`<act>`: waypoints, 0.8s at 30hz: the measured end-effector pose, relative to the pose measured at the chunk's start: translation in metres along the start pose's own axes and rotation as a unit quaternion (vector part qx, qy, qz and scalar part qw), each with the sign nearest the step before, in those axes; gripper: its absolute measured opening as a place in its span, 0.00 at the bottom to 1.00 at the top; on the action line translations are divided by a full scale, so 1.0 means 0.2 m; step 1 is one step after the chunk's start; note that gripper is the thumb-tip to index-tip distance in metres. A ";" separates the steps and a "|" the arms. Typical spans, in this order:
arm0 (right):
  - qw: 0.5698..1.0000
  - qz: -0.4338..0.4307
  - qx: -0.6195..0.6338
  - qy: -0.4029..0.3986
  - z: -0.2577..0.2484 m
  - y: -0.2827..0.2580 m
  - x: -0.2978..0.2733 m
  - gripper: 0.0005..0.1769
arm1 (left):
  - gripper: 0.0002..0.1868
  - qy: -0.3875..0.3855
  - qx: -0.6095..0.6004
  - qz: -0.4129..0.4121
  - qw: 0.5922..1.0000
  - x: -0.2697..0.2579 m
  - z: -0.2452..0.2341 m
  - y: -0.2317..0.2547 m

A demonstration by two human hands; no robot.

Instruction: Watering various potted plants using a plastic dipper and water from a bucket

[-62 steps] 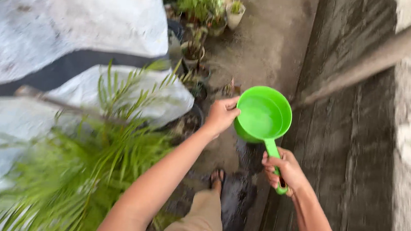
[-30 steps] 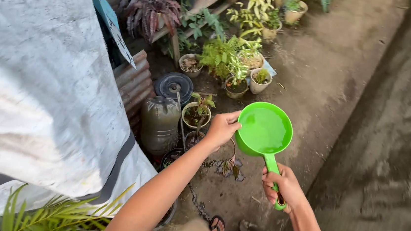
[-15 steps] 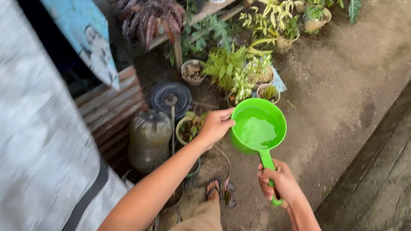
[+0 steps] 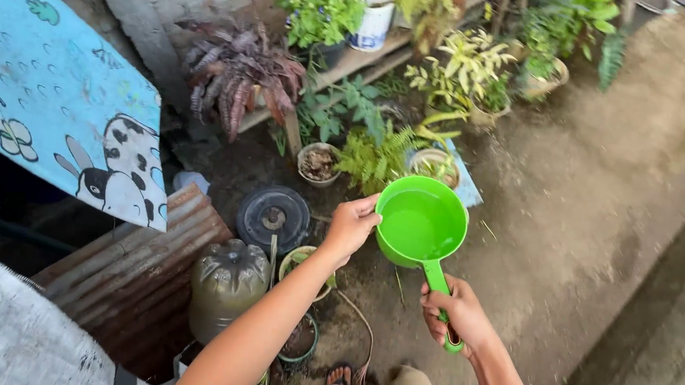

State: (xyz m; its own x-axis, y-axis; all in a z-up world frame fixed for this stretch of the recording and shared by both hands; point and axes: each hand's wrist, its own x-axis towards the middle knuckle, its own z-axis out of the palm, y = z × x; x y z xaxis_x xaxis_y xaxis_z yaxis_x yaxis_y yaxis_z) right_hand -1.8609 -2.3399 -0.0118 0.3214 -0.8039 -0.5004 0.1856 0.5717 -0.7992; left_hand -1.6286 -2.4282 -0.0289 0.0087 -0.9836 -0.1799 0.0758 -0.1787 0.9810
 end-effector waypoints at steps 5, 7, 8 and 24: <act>0.999 0.014 -0.012 -0.038 -0.10 -0.19 0.37 0.06 | 0.29 0.053 -0.017 0.031 0.998 0.38 -0.04 -0.11; 0.998 0.018 -0.023 -0.055 -0.15 -0.27 0.52 0.06 | 0.30 0.074 -0.028 0.038 0.996 0.47 -0.03 -0.04; 0.996 0.014 -0.044 -0.072 -0.19 -0.32 0.60 0.07 | 0.28 0.095 0.008 0.004 0.995 0.48 0.00 0.06; 0.945 0.038 -0.199 -0.256 -0.32 -1.01 1.61 0.11 | 0.28 0.218 -0.098 0.017 0.971 1.27 -0.12 -0.03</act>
State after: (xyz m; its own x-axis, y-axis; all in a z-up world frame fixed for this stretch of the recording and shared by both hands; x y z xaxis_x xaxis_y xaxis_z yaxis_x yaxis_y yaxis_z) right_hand -1.8533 -2.7248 -0.0334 0.7456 -0.5201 -0.4167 -0.1873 0.4366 -0.8799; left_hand -1.6020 -2.6772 -0.0818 0.4331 -0.8780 -0.2040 0.2559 -0.0972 0.9618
